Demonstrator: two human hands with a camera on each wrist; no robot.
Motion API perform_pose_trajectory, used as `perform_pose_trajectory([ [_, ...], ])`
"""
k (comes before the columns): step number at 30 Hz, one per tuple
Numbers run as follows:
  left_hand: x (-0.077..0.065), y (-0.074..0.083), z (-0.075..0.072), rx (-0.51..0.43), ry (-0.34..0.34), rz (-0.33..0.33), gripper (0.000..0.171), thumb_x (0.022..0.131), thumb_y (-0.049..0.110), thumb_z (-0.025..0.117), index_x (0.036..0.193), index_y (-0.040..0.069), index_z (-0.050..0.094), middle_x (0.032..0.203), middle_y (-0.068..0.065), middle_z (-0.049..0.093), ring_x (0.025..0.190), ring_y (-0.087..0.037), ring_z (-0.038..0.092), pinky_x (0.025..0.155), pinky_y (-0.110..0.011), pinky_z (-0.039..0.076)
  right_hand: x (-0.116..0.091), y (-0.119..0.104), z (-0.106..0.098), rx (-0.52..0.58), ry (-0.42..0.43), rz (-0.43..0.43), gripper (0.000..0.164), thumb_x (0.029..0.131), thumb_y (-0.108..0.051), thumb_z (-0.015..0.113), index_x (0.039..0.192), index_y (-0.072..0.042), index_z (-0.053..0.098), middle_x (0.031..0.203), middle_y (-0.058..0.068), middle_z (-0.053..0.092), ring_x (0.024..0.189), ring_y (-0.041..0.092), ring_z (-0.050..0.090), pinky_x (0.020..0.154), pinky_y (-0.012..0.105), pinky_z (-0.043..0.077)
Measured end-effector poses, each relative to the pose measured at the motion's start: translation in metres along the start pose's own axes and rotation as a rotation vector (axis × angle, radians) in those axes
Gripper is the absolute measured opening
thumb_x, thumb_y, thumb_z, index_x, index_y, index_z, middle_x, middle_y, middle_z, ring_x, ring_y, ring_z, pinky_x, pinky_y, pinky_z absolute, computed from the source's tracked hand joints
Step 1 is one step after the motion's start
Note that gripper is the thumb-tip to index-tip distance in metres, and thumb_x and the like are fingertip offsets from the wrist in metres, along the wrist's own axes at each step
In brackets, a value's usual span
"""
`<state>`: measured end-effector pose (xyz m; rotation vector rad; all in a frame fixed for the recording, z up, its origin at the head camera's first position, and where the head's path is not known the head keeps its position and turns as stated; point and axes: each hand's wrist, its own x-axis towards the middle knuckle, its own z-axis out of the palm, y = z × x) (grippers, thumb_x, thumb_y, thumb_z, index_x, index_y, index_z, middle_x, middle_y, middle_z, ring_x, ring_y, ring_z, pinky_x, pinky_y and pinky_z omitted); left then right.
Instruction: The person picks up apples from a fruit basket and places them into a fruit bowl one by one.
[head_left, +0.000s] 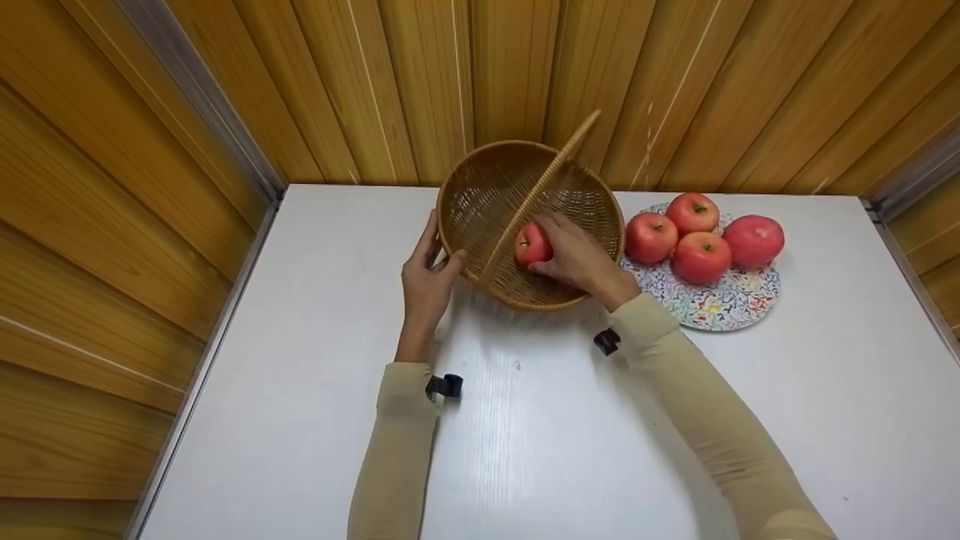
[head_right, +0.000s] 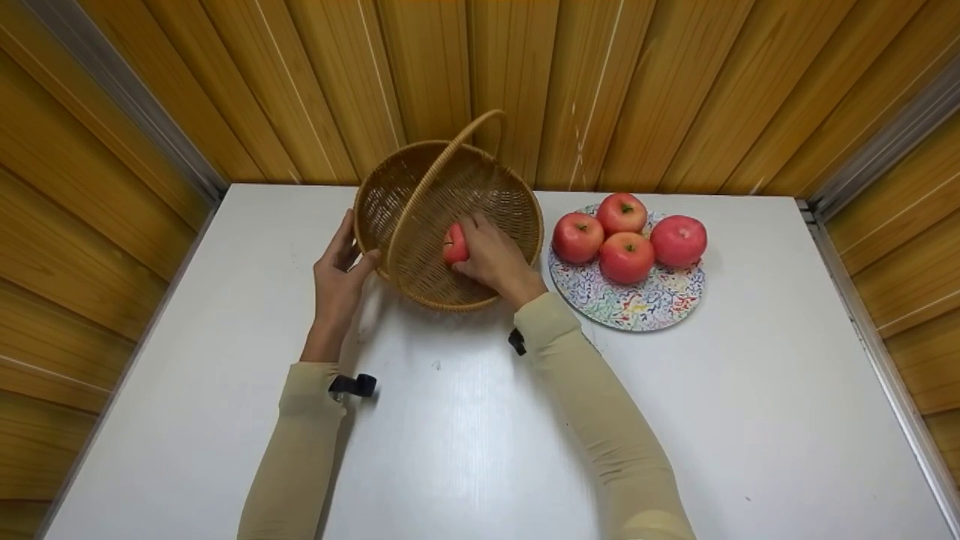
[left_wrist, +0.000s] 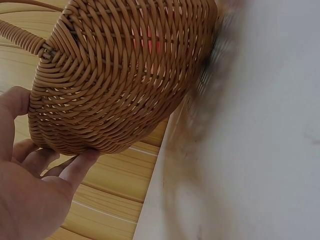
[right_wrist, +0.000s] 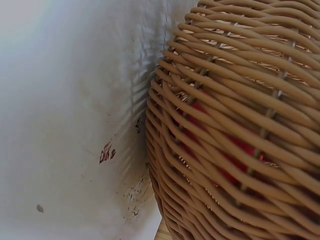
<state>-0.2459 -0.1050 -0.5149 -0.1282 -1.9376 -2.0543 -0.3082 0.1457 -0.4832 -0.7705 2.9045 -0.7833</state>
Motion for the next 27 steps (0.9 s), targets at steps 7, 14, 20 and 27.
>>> perform_pose_trajectory([
  [7,0.000,-0.001,0.000,-0.001,0.015,-0.018,0.075,0.098,0.004,0.071,0.166,0.016,0.040,0.167,-0.001,0.040,0.147,-0.024,0.047,0.107,-0.035,0.053,-0.003,-0.003,-0.004,0.044,0.094,-0.056,0.077,0.088,-0.020,0.089,0.151,0.005,0.052,0.146,0.025,0.055,0.131,0.042,0.057,0.111,0.054,0.048],
  [14,0.001,-0.003,0.000,-0.012,0.027,-0.035,0.075,0.098,0.001,0.069,0.165,0.014,0.039,0.167,-0.002,0.040,0.146,-0.025,0.048,0.106,-0.033,0.053,-0.007,-0.006,-0.010,0.056,0.162,-0.101,0.077,0.087,-0.019,0.090,0.149,0.008,0.052,0.149,0.027,0.053,0.133,0.044,0.055,0.113,0.054,0.046],
  [20,0.000,-0.004,-0.002,-0.014,0.035,-0.053,0.074,0.099,0.003,0.070,0.165,0.014,0.040,0.166,-0.002,0.041,0.146,-0.024,0.049,0.107,-0.032,0.052,-0.013,-0.010,-0.015,0.086,0.211,-0.112,0.078,0.087,-0.019,0.090,0.150,0.007,0.052,0.147,0.026,0.055,0.133,0.042,0.056,0.114,0.053,0.046],
  [27,0.000,-0.003,-0.001,-0.032,0.027,-0.049,0.073,0.100,0.003,0.070,0.165,0.016,0.041,0.166,-0.001,0.041,0.147,-0.024,0.048,0.108,-0.031,0.051,-0.022,-0.014,-0.022,0.112,0.278,-0.135,0.081,0.085,-0.019,0.092,0.151,0.007,0.052,0.148,0.026,0.056,0.135,0.040,0.055,0.116,0.050,0.044],
])
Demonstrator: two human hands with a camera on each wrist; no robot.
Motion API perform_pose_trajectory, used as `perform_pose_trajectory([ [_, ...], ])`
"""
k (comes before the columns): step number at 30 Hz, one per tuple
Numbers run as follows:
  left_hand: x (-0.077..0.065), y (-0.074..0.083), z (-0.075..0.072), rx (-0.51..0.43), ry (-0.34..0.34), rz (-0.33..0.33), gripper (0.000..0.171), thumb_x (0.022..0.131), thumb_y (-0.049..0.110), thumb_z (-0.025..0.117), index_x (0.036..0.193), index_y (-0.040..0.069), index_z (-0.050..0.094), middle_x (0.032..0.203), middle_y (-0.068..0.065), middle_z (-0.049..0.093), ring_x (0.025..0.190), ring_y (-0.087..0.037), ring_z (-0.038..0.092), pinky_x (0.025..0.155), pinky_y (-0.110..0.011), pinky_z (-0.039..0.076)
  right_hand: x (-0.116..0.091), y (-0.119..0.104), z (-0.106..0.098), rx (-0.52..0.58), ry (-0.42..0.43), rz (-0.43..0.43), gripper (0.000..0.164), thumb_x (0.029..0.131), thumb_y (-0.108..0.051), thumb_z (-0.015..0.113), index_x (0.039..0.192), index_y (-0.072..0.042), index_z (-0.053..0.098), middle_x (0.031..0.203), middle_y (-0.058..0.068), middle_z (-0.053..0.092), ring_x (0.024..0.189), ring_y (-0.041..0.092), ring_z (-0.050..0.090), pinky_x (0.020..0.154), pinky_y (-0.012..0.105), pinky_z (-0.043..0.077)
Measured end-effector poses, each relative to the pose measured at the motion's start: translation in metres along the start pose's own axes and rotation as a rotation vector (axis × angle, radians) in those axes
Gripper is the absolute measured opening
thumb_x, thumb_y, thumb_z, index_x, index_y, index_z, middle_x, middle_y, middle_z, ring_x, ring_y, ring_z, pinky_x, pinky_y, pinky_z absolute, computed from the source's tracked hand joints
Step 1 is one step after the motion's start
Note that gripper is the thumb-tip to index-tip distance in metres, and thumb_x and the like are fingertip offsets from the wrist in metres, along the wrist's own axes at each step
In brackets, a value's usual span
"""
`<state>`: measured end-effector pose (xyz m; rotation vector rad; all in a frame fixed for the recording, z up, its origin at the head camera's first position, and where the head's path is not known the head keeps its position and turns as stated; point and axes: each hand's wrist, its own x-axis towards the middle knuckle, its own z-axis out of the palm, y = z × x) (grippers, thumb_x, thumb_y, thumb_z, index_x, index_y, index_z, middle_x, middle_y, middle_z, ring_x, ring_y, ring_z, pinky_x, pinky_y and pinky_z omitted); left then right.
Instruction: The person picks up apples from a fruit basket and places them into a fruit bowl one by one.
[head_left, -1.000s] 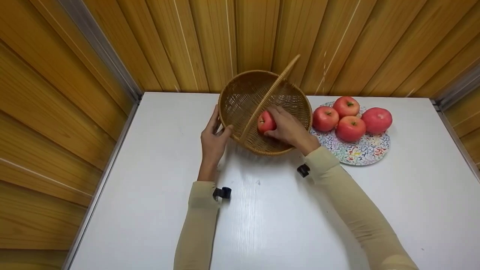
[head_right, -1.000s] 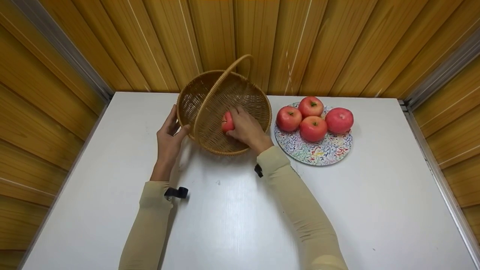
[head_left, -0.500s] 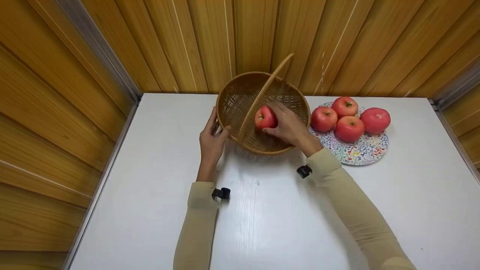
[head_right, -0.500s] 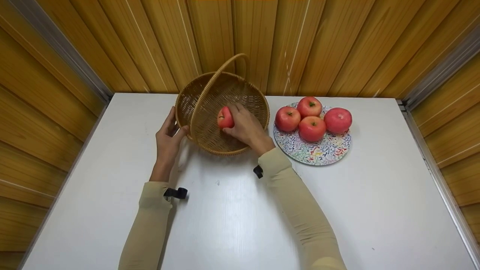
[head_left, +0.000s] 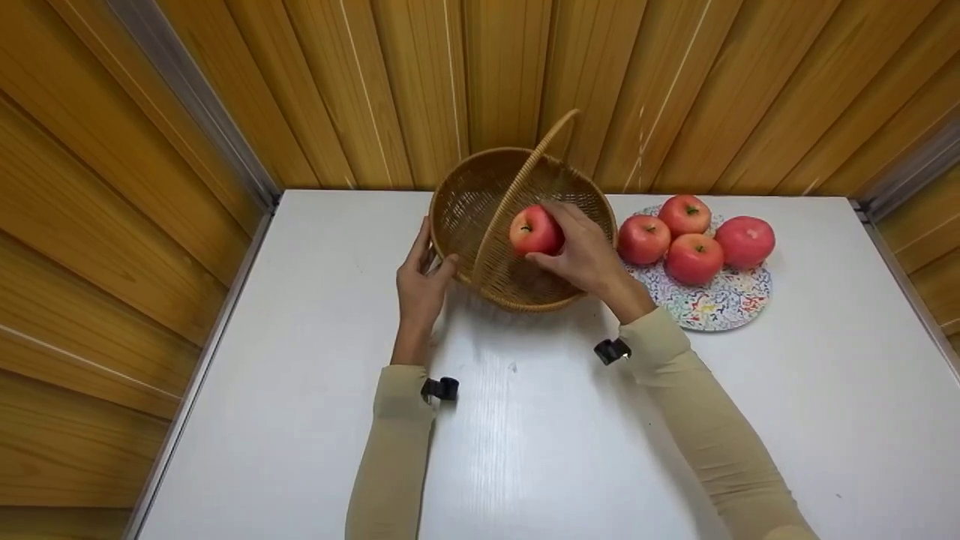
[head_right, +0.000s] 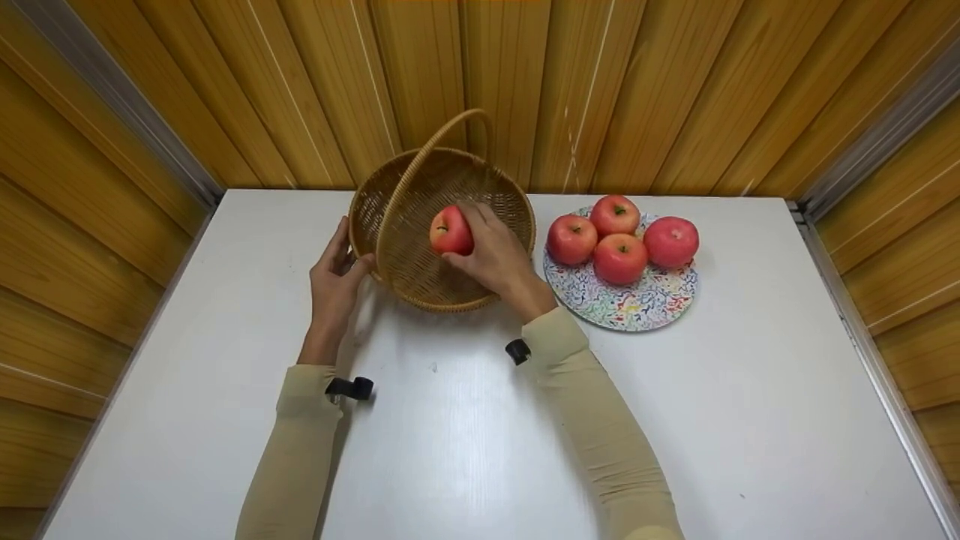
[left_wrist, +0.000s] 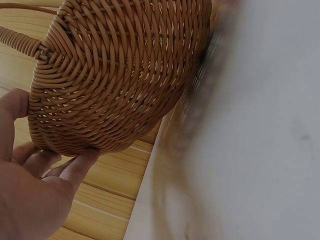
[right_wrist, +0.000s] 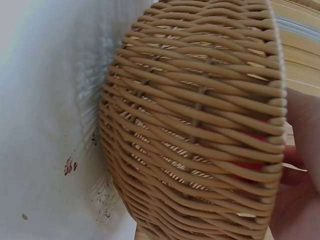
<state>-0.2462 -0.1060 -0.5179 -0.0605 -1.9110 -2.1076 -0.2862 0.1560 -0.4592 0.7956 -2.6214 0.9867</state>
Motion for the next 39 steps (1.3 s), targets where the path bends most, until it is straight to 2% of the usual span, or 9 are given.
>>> perform_pose_trajectory([
  [8,0.000,-0.002,0.000,-0.014,0.003,-0.002,0.074,0.099,0.002,0.070,0.165,0.015,0.040,0.167,-0.001,0.040,0.147,-0.024,0.047,0.106,-0.030,0.053,-0.009,-0.002,-0.006,0.020,0.077,-0.009,0.080,0.087,-0.024,0.091,0.151,0.006,0.053,0.148,0.023,0.057,0.136,0.036,0.055,0.114,0.048,0.046],
  [16,0.000,-0.002,0.001,-0.003,0.003,0.002,0.072,0.101,0.003,0.069,0.166,0.013,0.039,0.167,-0.003,0.039,0.148,-0.025,0.047,0.105,-0.030,0.053,-0.018,-0.001,-0.009,0.074,0.170,-0.026,0.079,0.085,-0.021,0.093,0.150,0.006,0.055,0.147,0.023,0.058,0.134,0.035,0.057,0.115,0.048,0.045],
  [34,0.001,-0.002,0.000,-0.026,0.002,-0.004,0.072,0.100,-0.003,0.067,0.165,0.014,0.040,0.168,-0.005,0.038,0.149,-0.029,0.044,0.107,-0.031,0.052,-0.043,0.001,-0.021,0.166,0.323,0.015,0.078,0.085,-0.018,0.093,0.150,0.004,0.056,0.145,0.019,0.061,0.135,0.027,0.057,0.115,0.042,0.046],
  [39,0.001,-0.002,0.000,-0.010,0.008,0.002,0.072,0.100,-0.003,0.067,0.164,0.014,0.041,0.167,-0.003,0.040,0.148,-0.026,0.046,0.105,-0.030,0.053,-0.051,0.005,-0.024,0.200,0.359,0.052,0.080,0.084,-0.015,0.093,0.151,0.004,0.055,0.147,0.015,0.060,0.134,0.024,0.056,0.112,0.029,0.047],
])
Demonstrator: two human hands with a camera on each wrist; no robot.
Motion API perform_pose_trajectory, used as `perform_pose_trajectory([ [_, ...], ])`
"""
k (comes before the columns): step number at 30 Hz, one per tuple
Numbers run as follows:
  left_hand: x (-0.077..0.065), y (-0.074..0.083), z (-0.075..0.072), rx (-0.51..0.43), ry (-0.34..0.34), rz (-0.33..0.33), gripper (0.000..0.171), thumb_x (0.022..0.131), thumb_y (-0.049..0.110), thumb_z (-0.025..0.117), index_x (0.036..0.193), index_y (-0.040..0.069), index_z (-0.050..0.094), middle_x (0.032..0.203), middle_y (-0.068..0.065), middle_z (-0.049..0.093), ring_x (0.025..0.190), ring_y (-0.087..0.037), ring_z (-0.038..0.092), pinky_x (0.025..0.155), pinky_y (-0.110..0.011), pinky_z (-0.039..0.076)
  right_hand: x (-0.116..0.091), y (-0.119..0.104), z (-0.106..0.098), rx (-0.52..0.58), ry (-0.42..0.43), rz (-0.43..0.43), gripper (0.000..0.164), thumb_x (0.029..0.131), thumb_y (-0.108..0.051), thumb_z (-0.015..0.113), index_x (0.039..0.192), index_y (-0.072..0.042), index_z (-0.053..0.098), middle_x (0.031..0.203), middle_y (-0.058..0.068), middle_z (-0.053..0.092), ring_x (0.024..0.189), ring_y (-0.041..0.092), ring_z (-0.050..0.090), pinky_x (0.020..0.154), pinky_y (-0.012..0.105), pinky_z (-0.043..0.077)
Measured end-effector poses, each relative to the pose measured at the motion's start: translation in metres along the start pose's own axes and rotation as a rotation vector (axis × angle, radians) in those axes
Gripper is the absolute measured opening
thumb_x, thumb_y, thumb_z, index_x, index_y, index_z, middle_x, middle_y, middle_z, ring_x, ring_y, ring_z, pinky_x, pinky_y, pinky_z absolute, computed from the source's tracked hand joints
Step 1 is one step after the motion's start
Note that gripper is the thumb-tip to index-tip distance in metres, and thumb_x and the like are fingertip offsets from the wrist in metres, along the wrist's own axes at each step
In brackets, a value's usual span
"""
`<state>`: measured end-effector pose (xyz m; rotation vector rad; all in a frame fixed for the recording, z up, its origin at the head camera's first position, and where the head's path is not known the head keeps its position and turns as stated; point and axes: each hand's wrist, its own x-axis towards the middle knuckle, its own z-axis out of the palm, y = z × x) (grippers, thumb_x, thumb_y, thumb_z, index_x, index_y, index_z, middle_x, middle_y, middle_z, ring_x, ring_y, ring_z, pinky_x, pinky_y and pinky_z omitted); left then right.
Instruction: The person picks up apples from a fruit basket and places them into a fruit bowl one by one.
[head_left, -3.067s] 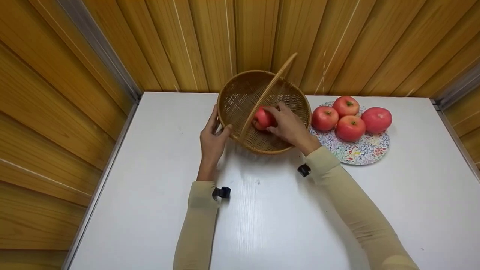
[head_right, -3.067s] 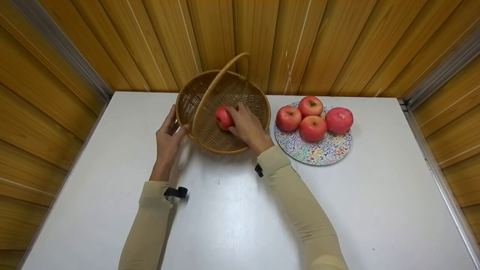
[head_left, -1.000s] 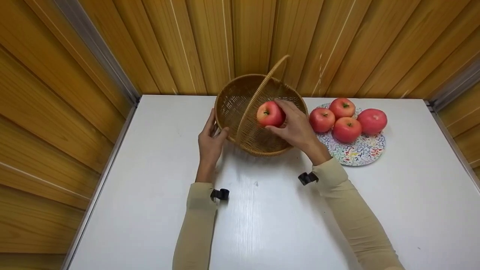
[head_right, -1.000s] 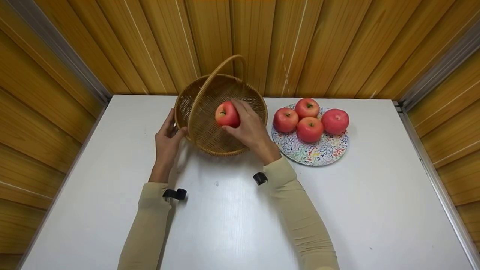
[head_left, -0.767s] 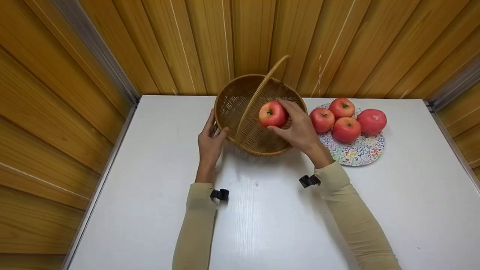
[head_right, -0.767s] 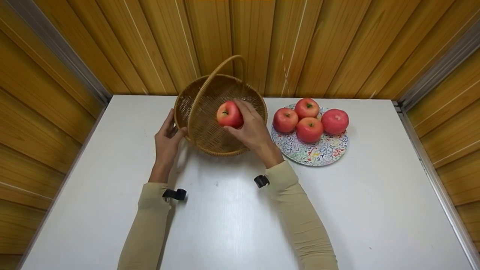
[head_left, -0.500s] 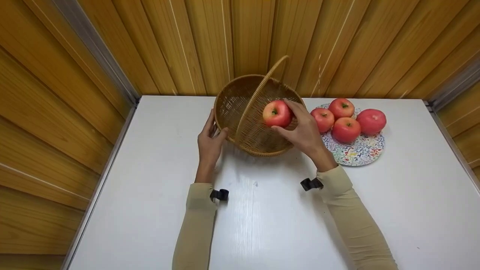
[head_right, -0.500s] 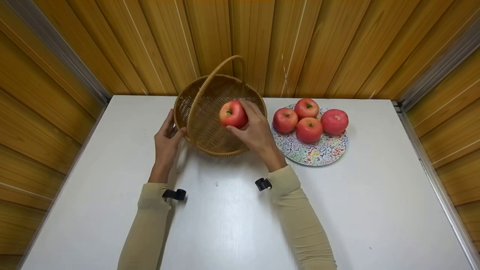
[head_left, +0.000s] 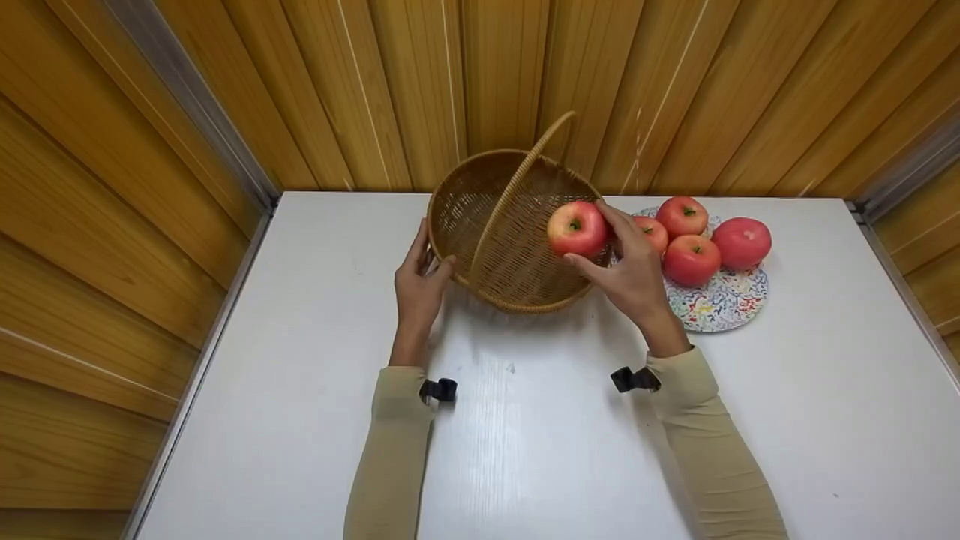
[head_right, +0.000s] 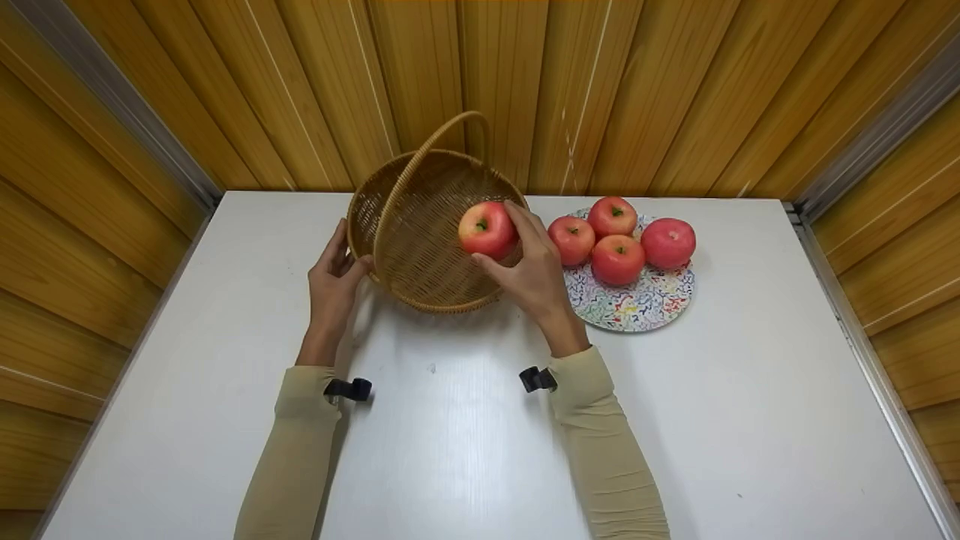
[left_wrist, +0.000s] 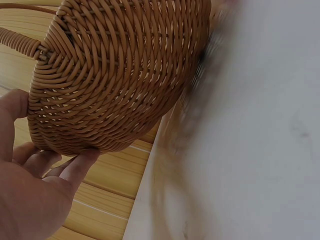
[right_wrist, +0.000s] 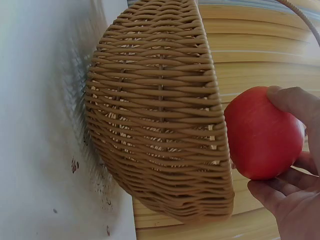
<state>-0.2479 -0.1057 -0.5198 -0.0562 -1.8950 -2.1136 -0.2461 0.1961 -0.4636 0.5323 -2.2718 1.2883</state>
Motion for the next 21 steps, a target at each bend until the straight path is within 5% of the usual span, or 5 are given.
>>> perform_pose_trajectory([
  [7,0.000,-0.001,0.000,0.018,0.006,-0.005,0.074,0.099,0.002,0.069,0.165,0.010,0.039,0.166,-0.005,0.040,0.146,-0.025,0.049,0.104,-0.030,0.054,-0.008,0.005,-0.010,0.007,0.043,0.036,0.078,0.083,-0.011,0.094,0.151,0.001,0.057,0.147,0.015,0.061,0.132,0.024,0.057,0.109,0.020,0.046],
  [13,-0.001,-0.001,0.000,0.011,0.010,-0.013,0.074,0.098,0.002,0.070,0.165,0.017,0.041,0.166,-0.002,0.041,0.146,-0.023,0.049,0.104,-0.030,0.054,-0.013,0.006,-0.017,-0.028,0.072,0.075,0.080,0.082,-0.013,0.095,0.152,0.000,0.057,0.145,0.017,0.061,0.131,0.024,0.056,0.112,0.020,0.043],
  [21,0.000,-0.001,0.000,0.011,0.008,-0.011,0.074,0.099,0.002,0.070,0.165,0.018,0.041,0.166,-0.002,0.041,0.146,-0.022,0.048,0.105,-0.029,0.053,-0.019,0.012,-0.024,0.084,0.105,0.109,0.078,0.082,-0.002,0.092,0.150,0.005,0.056,0.146,0.017,0.060,0.131,0.022,0.058,0.111,0.025,0.047],
])
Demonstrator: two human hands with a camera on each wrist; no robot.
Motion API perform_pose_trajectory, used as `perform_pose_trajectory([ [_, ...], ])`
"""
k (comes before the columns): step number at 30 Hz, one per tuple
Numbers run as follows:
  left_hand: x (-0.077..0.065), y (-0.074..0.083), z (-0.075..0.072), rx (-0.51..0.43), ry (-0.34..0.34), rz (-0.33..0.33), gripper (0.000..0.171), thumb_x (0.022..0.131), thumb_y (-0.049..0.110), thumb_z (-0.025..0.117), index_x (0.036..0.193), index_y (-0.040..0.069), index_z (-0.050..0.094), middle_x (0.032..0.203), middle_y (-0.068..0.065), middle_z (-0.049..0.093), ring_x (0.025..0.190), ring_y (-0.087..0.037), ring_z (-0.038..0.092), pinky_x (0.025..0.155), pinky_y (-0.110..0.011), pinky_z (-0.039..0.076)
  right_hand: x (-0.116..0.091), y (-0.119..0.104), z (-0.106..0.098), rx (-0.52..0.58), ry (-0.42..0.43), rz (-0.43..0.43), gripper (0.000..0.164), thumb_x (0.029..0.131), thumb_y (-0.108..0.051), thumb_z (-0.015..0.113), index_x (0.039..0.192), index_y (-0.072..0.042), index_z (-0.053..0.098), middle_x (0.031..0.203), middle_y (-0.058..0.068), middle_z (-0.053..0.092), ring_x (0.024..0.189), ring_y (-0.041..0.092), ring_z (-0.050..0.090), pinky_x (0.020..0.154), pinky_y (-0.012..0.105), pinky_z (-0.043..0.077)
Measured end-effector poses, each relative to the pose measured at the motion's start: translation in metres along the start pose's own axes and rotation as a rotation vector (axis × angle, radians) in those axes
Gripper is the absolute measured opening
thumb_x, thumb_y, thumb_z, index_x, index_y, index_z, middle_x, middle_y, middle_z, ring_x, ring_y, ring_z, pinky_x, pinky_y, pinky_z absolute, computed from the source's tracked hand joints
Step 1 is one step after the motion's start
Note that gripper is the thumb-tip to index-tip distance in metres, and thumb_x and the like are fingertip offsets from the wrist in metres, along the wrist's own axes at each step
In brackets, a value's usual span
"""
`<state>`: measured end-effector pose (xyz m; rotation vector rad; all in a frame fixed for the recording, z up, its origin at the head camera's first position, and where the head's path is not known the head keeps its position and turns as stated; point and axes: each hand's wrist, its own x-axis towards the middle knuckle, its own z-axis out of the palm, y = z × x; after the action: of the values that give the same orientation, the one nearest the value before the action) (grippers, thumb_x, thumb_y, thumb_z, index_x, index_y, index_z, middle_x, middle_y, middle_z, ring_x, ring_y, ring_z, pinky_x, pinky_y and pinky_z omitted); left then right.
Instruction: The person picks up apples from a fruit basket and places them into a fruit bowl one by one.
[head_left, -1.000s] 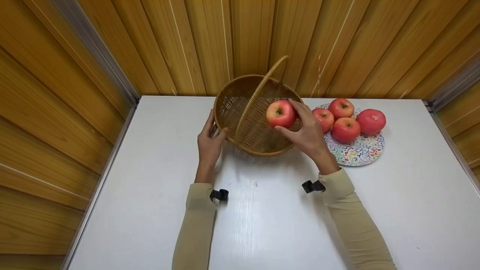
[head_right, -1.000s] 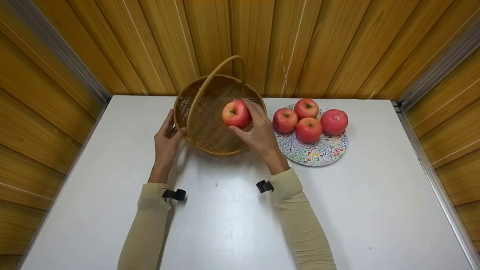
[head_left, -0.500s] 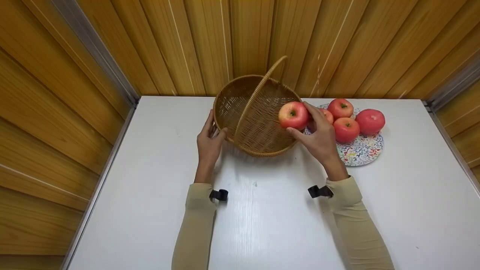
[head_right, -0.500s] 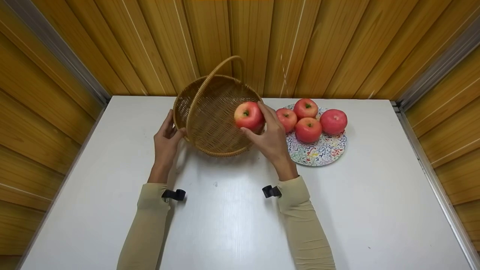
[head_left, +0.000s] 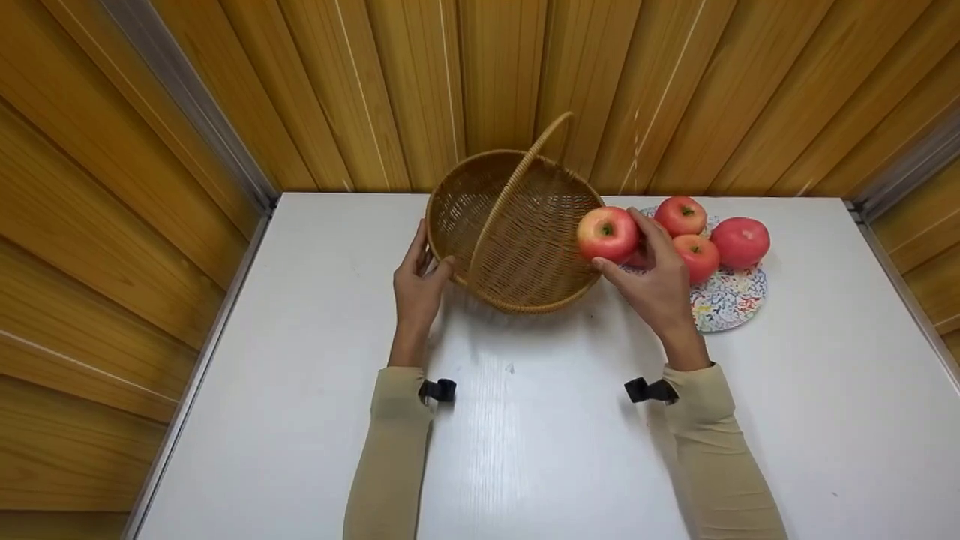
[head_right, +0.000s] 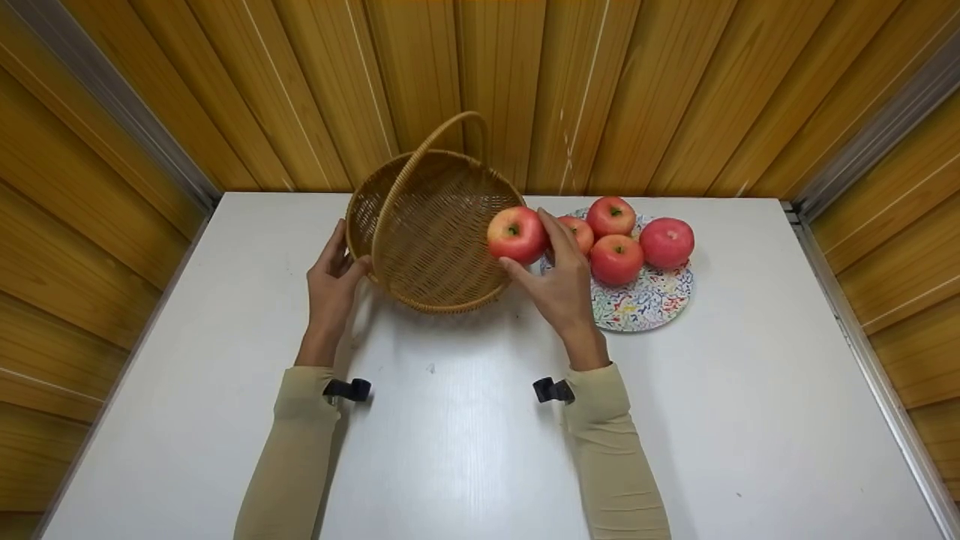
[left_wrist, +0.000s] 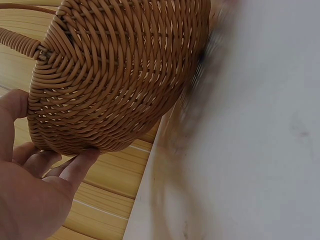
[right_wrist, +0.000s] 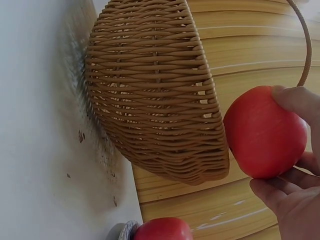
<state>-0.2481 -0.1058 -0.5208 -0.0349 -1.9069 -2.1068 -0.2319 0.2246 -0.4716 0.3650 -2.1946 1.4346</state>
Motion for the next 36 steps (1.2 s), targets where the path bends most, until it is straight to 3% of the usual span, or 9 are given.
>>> perform_pose_trajectory([
  [6,0.000,0.001,0.000,0.005,0.002,-0.007,0.074,0.098,0.002,0.070,0.165,0.015,0.041,0.166,-0.001,0.041,0.146,-0.023,0.049,0.104,-0.030,0.054,0.001,0.007,-0.009,0.037,0.018,-0.006,0.078,0.081,0.011,0.087,0.150,0.011,0.051,0.148,0.024,0.057,0.138,0.032,0.054,0.118,0.037,0.043],
  [10,0.001,0.000,0.001,0.006,0.003,-0.013,0.074,0.099,0.003,0.070,0.165,0.016,0.041,0.166,-0.001,0.041,0.145,-0.023,0.049,0.103,-0.029,0.055,0.000,0.008,-0.018,0.106,0.043,0.043,0.078,0.082,0.015,0.084,0.152,0.011,0.049,0.151,0.023,0.055,0.141,0.031,0.052,0.118,0.037,0.042],
  [13,0.000,0.001,0.001,0.024,0.003,-0.016,0.074,0.099,0.003,0.070,0.165,0.016,0.041,0.166,-0.001,0.041,0.145,-0.023,0.049,0.103,-0.029,0.054,-0.002,0.009,-0.026,0.120,0.066,0.079,0.079,0.084,0.011,0.085,0.154,0.006,0.049,0.153,0.021,0.054,0.143,0.029,0.051,0.118,0.035,0.042],
  [20,0.000,0.001,0.001,0.011,0.004,-0.018,0.072,0.100,0.003,0.070,0.164,0.020,0.043,0.166,0.000,0.041,0.146,-0.023,0.048,0.105,-0.029,0.053,-0.005,0.018,-0.041,0.010,0.087,0.150,0.079,0.088,-0.004,0.088,0.157,-0.002,0.050,0.155,0.012,0.054,0.147,0.029,0.048,0.117,0.034,0.042],
  [36,-0.001,0.002,0.001,-0.001,0.007,-0.015,0.073,0.099,0.001,0.070,0.164,0.018,0.043,0.167,0.000,0.040,0.146,-0.024,0.049,0.105,-0.029,0.053,-0.010,0.039,-0.058,0.023,0.076,0.299,0.083,0.092,-0.015,0.086,0.163,-0.007,0.042,0.161,0.010,0.049,0.148,0.028,0.046,0.117,0.034,0.042],
])
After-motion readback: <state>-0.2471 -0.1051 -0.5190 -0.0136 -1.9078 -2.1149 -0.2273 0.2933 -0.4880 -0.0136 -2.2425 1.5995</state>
